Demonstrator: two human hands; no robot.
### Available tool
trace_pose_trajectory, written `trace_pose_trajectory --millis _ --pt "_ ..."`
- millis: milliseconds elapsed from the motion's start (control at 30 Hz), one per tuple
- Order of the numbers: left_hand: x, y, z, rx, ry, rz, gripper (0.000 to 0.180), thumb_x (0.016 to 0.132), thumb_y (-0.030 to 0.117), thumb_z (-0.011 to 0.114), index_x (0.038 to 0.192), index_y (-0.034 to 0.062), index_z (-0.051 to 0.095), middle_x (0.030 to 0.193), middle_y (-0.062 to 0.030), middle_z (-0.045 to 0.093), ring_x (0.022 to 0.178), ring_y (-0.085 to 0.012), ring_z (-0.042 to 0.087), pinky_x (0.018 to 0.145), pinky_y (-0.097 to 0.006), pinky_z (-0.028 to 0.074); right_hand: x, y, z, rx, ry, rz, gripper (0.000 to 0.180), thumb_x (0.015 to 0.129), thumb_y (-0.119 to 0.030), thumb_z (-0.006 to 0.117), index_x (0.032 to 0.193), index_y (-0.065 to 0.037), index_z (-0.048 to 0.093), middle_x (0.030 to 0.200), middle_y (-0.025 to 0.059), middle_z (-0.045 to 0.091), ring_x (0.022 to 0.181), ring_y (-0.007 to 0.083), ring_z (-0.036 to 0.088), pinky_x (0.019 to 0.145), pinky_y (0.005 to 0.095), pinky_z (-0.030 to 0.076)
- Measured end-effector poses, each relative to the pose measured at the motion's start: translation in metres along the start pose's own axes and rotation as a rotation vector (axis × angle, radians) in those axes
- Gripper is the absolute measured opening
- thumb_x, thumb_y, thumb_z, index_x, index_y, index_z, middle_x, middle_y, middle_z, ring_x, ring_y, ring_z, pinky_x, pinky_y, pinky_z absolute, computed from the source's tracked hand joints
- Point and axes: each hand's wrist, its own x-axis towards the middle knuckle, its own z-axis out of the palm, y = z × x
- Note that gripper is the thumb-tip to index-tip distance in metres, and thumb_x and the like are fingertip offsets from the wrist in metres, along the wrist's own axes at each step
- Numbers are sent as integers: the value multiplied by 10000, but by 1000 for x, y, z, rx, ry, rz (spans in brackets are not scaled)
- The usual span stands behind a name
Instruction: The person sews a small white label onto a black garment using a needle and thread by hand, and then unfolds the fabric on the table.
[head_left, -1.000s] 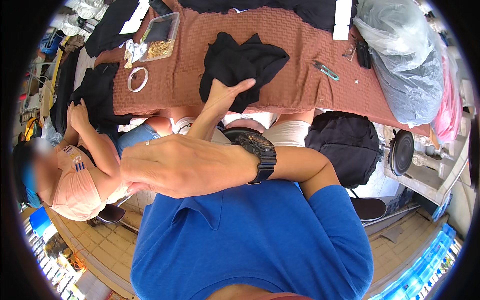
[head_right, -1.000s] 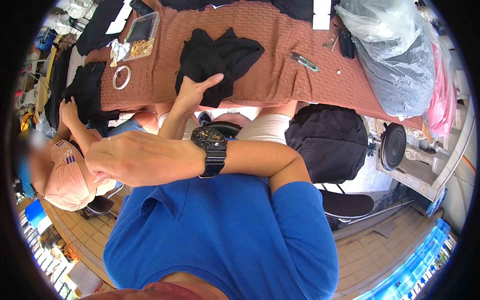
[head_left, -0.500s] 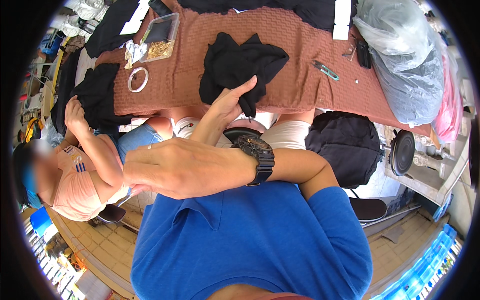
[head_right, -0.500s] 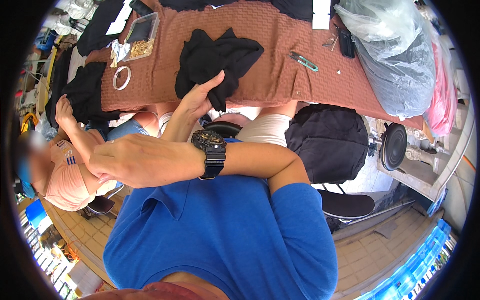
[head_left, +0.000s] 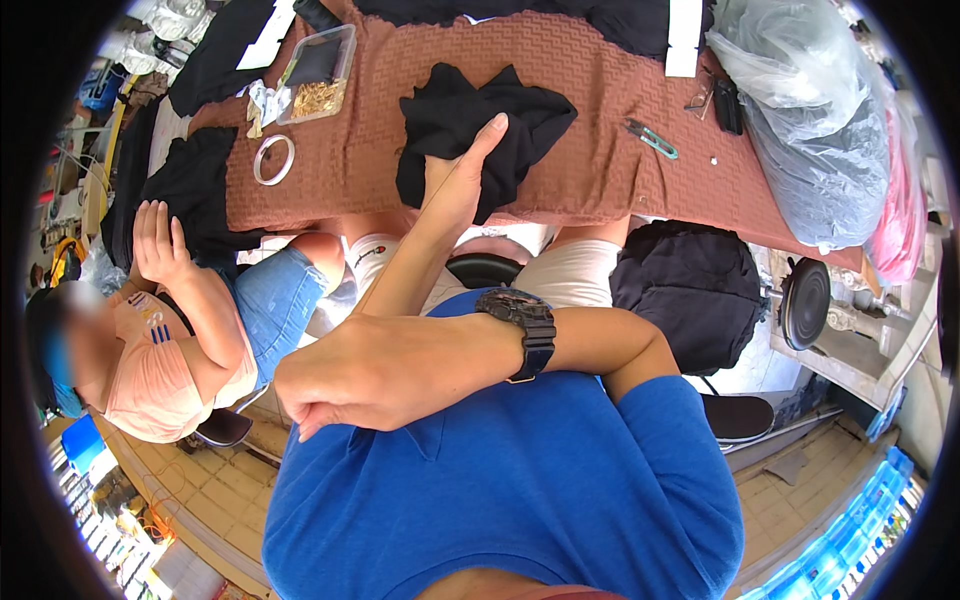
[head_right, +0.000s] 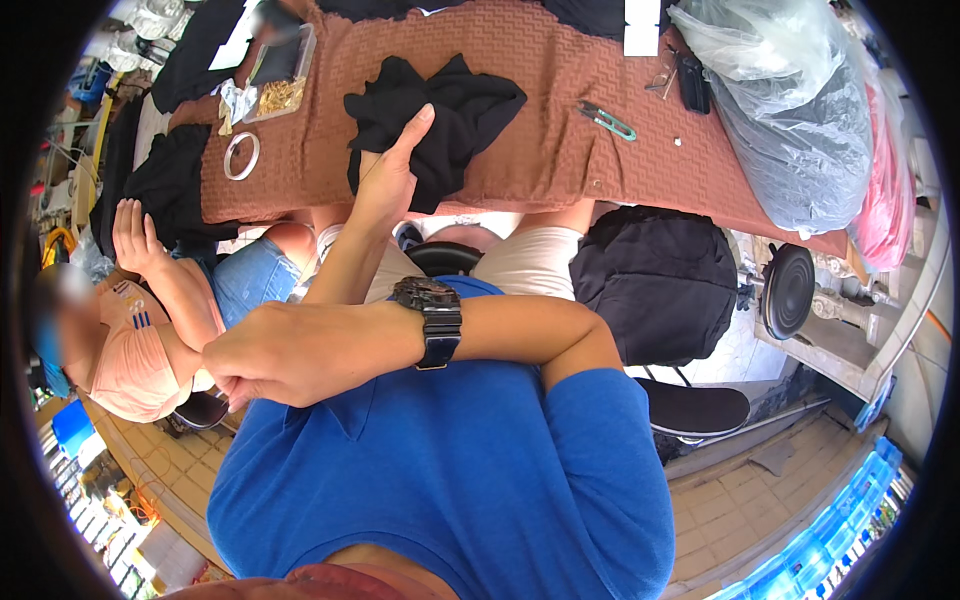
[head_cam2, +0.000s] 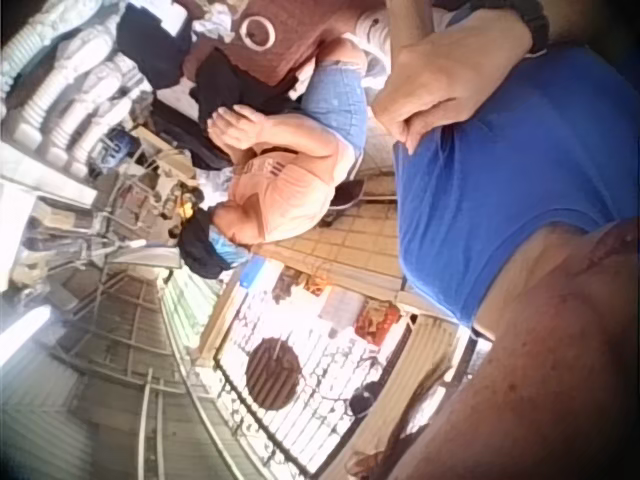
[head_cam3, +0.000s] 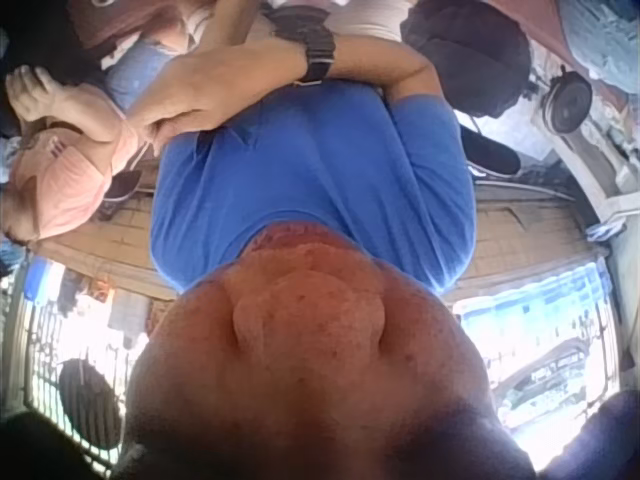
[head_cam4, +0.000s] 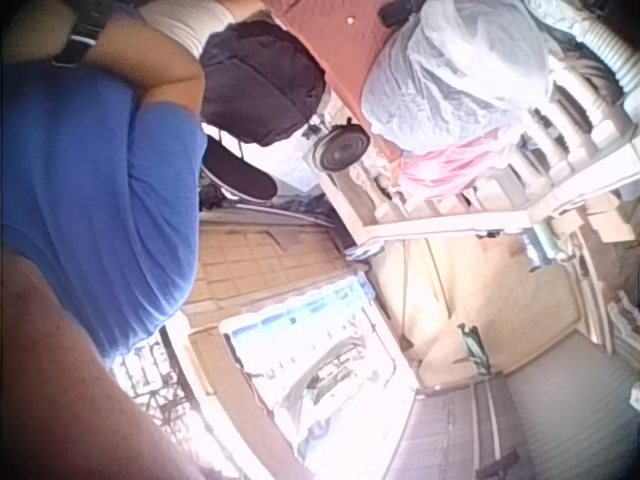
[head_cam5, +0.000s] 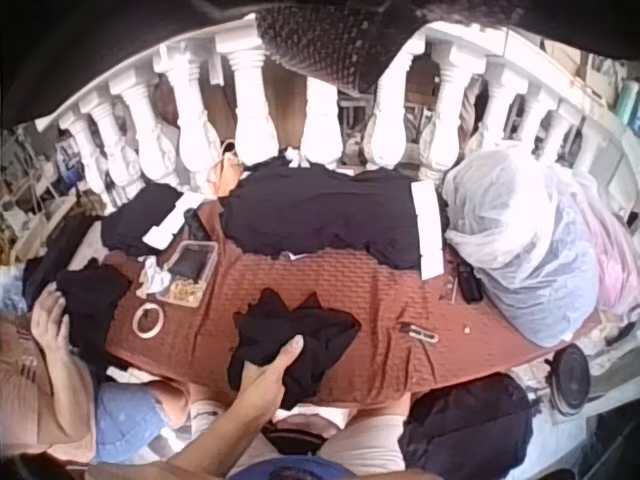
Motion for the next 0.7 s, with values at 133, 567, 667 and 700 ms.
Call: trace_pose_trajectory --millis 133,567,667,700 --pt "4 19 -5 -288 -121 -261 503 926 154 698 1333 -60 492 1311 -150 598 1181 -198 601 1011 -322 503 -16 9 -10 99 -55 115 151 931 -104 658 896 -5 549 786 101 651 654 254 654 613 362 494" --pt "9 44 22 -164 103 -108 146 911 122 732 1014 29 687 901 -42 690 812 -123 660 740 -272 542 -56 17 -48 343 361 377 84 973 -64 633 1006 0 590 863 79 670 737 134 681 661 262 544" --pt "7 29 -19 -266 -126 -192 118 939 153 707 983 46 682 830 -1 652 726 -85 610 658 -245 507 -57 26 -81 -10 850 199 74 966 -16 620 1026 16 591 894 85 672 764 125 673 681 248 544" --pt "9 28 -21 -277 -185 -174 119 962 179 678 987 62 677 820 14 633 706 -67 580 625 -231 477 -59 32 -91 -89 948 171 60 963 -5 618 1011 17 590 900 78 672 773 108 667 677 236 540"
